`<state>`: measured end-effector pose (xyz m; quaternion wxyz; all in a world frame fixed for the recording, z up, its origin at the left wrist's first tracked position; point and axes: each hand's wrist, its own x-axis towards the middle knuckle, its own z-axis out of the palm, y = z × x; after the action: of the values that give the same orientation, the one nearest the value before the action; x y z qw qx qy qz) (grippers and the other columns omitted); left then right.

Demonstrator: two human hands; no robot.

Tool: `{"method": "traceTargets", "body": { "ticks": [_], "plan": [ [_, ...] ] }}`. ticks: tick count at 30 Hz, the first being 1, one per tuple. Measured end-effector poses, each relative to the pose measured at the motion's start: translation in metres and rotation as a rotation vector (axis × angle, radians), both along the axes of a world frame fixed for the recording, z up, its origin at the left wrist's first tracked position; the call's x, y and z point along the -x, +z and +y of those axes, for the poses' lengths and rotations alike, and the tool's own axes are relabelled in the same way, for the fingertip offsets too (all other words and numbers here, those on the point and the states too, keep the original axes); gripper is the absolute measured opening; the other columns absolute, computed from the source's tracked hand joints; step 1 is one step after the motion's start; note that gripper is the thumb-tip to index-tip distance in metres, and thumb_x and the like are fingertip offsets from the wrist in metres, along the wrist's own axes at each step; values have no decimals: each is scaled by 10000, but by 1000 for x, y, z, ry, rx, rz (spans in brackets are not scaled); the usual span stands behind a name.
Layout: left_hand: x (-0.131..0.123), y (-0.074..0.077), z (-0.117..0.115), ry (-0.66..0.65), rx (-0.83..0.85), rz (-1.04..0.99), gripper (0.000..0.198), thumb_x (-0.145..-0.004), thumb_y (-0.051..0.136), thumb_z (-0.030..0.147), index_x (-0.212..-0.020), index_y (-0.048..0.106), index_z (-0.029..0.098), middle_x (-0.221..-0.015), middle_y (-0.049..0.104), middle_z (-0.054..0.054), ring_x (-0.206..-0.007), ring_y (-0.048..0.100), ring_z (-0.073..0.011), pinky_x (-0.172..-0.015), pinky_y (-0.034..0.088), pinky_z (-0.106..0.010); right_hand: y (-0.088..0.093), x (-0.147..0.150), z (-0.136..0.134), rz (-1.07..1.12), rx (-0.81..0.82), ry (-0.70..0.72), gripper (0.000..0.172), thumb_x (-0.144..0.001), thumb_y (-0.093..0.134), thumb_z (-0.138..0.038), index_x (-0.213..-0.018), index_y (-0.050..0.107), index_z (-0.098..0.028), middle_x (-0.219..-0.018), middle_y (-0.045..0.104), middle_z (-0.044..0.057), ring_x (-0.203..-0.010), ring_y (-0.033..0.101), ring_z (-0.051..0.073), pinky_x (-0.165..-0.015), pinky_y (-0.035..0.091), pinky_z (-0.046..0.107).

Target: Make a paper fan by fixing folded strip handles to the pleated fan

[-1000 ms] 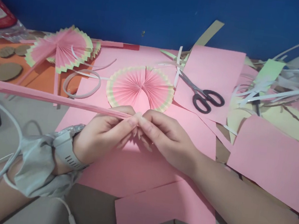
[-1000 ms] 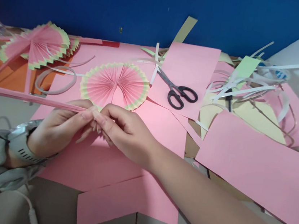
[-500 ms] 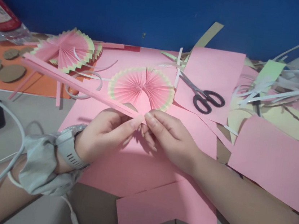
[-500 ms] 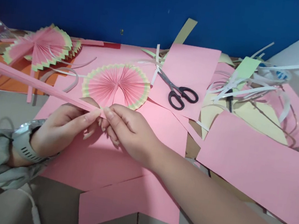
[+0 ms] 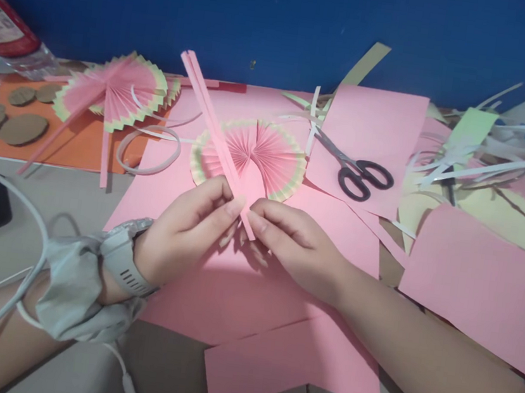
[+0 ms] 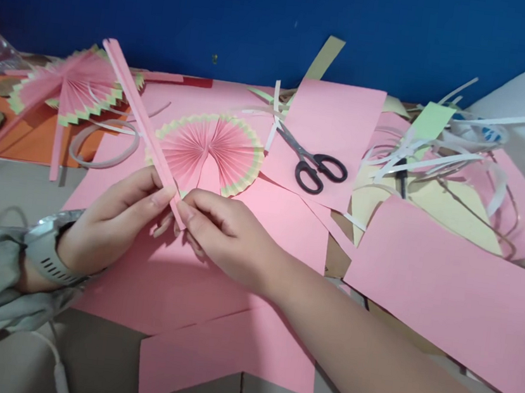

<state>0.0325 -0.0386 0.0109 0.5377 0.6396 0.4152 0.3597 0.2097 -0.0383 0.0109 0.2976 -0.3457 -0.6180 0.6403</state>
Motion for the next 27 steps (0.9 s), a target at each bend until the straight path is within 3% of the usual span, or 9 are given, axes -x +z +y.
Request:
{"method": "traceTargets", "body": {
  "ticks": [7, 13, 18, 23, 27],
  "plan": [
    [1, 2, -2, -18, -24, 71, 255, -940, 446, 344, -739, 462, 187, -534, 490, 54, -484, 463, -74, -500, 394, -207, -1, -1, 0, 13, -12, 15, 332, -974, 415, -347, -690, 441, -177, -591, 449, -45, -556, 450, 78, -553, 388, 206],
    [-1, 4, 0, 18, -16, 53, 244, -911, 492, 293, -696, 451, 186, -487, 482, 67, -429, 437, -57, -441, 359, -179, 0, -1, 1, -151, -94, 10, 289, -943, 486, -375, -740, 505, -170, -611, 474, -46, -550, 436, 72, -510, 338, 196],
    [-1, 4, 1, -3, 59, 48, 307, -933, 443, 365, -695, 483, 176, -480, 466, 60, -419, 408, -57, -421, 346, -176, 2, 0, 0, -123, -54, 86, 313, -965, 437, -350, -709, 476, -174, -604, 487, -46, -550, 460, 74, -533, 362, 197],
    [0, 4, 1, 29, -19, 157, 284, -889, 500, 353, -682, 522, 160, -487, 449, 52, -412, 375, -60, -389, 310, -189, 3, -1, 1, -104, 0, 124, 321, -986, 368, -311, -707, 446, -174, -593, 468, -44, -565, 455, 82, -564, 369, 207],
    [0, 6, 1, 70, -44, 223, 264, -845, 550, 351, -656, 537, 167, -477, 471, 35, -440, 442, -90, -406, 339, -205, 2, -2, 1, -127, -26, 111, 299, -924, 515, -324, -685, 419, -171, -623, 429, -50, -552, 399, 71, -509, 302, 197]
  ]
}}
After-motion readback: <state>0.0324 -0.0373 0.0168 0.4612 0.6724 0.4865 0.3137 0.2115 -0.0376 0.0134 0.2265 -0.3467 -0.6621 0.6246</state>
